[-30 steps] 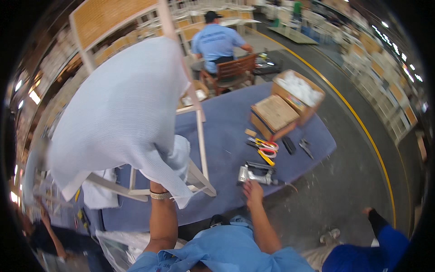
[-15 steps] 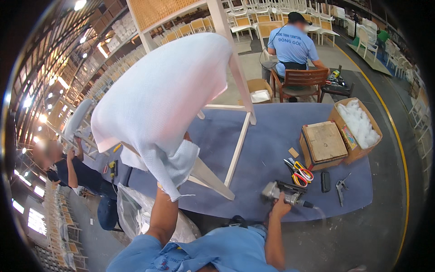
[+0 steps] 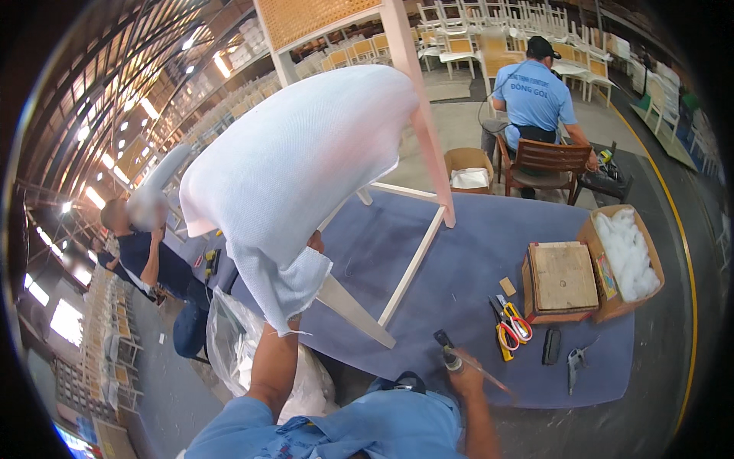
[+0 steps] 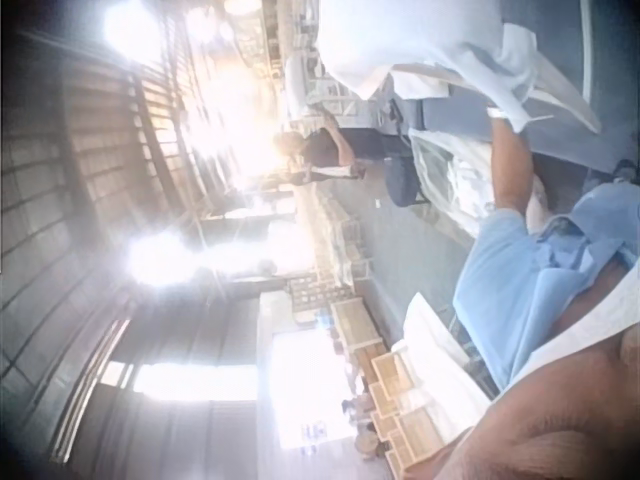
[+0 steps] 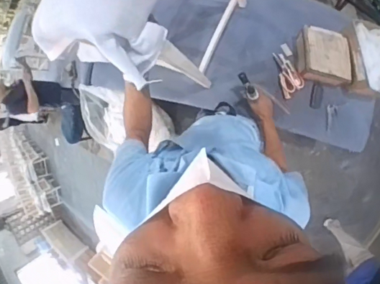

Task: The person stretches and secures white fabric over a chair seat using a staple gun, then trims excess fabric with scissors. The person repeatedly smooths, staples, and cuts the fabric around the chair frame.

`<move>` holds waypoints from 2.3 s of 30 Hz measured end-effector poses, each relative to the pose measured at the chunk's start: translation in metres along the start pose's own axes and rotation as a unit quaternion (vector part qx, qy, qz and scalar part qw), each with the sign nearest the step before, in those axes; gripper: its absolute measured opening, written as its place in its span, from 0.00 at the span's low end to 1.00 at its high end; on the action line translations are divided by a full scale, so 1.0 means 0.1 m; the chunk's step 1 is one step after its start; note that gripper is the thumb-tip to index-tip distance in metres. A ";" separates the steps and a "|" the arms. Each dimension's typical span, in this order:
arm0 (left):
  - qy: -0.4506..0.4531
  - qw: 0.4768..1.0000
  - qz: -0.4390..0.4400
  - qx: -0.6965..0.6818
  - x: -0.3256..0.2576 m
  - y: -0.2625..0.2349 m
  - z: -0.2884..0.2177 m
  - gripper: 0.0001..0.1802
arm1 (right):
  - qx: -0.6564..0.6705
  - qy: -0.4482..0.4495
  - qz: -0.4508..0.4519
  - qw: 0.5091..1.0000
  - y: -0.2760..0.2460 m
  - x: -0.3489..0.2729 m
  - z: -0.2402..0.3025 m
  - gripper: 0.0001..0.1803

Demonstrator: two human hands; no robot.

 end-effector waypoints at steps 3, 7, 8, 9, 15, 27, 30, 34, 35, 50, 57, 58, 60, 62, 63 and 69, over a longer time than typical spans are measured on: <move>0.005 1.000 -0.022 -0.012 0.00 0.05 0.01 0.21 | 0.003 0.010 0.010 1.000 0.18 0.13 -0.21 0.17; 0.032 0.999 -0.010 0.028 0.00 0.00 0.04 0.19 | 0.308 -0.063 -0.008 0.949 0.00 0.43 0.89 0.14; 0.045 0.996 0.034 0.065 0.05 -0.04 0.03 0.17 | 0.281 -0.180 -0.027 0.942 -0.07 0.60 1.17 0.15; 0.043 0.996 0.032 0.066 0.02 -0.05 0.04 0.17 | 0.248 -0.288 -0.049 0.923 -0.13 0.73 1.42 0.16; 0.041 0.995 -0.011 0.086 -0.13 -0.03 0.03 0.18 | 0.185 -0.561 -0.104 0.800 -0.38 1.26 2.58 0.19; 0.059 0.990 -0.037 0.123 -0.12 -0.09 0.05 0.20 | 0.392 -0.520 0.114 0.750 -0.27 1.59 2.97 0.19; 0.062 0.989 -0.045 0.126 -0.13 -0.12 0.04 0.21 | 0.321 -0.568 0.082 0.753 -0.13 1.57 2.87 0.18; 0.064 0.987 -0.055 0.133 -0.05 -0.16 0.06 0.21 | 0.265 -0.588 0.039 0.763 -0.30 1.67 2.88 0.15; 0.066 0.986 -0.060 0.142 -0.08 -0.14 0.06 0.21 | 0.459 -0.427 0.209 0.750 -0.45 1.70 2.98 0.14; 0.093 0.984 -0.077 0.129 -0.17 -0.10 -0.09 0.24 | 0.467 -0.379 0.286 0.746 -0.62 1.67 3.27 0.14; 0.034 0.995 -0.050 0.079 -0.20 -0.22 0.00 0.25 | 0.482 -0.287 0.169 0.810 -0.53 1.24 2.94 0.19; 0.023 0.996 -0.044 0.072 -0.21 -0.20 0.02 0.25 | 0.517 -0.277 0.097 0.804 -0.49 1.15 2.78 0.20; -0.009 0.998 -0.036 0.056 -0.27 -0.21 0.11 0.26 | 0.484 -0.239 -0.024 0.841 -0.47 1.01 2.39 0.20; -0.038 0.997 -0.046 0.049 -0.34 -0.27 0.20 0.26 | 0.461 -0.147 -0.092 0.870 -0.42 0.86 1.84 0.22; -0.055 0.996 -0.050 0.042 -0.36 -0.31 0.25 0.26 | 0.510 -0.064 -0.121 0.849 -0.35 0.75 1.61 0.21; 0.050 0.956 0.073 0.280 -0.63 -0.60 0.41 0.26 | 0.708 0.272 -0.287 0.585 0.38 -0.05 0.61 0.17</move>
Point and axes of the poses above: each hand's wrist, its own x-axis towards the middle knuckle, its own y-axis out of the palm, z = x × y, the point moved 2 cm from there along x, towards the middle knuckle, and after that the axes turned 6 degrees about y, right-handed, at the moved point
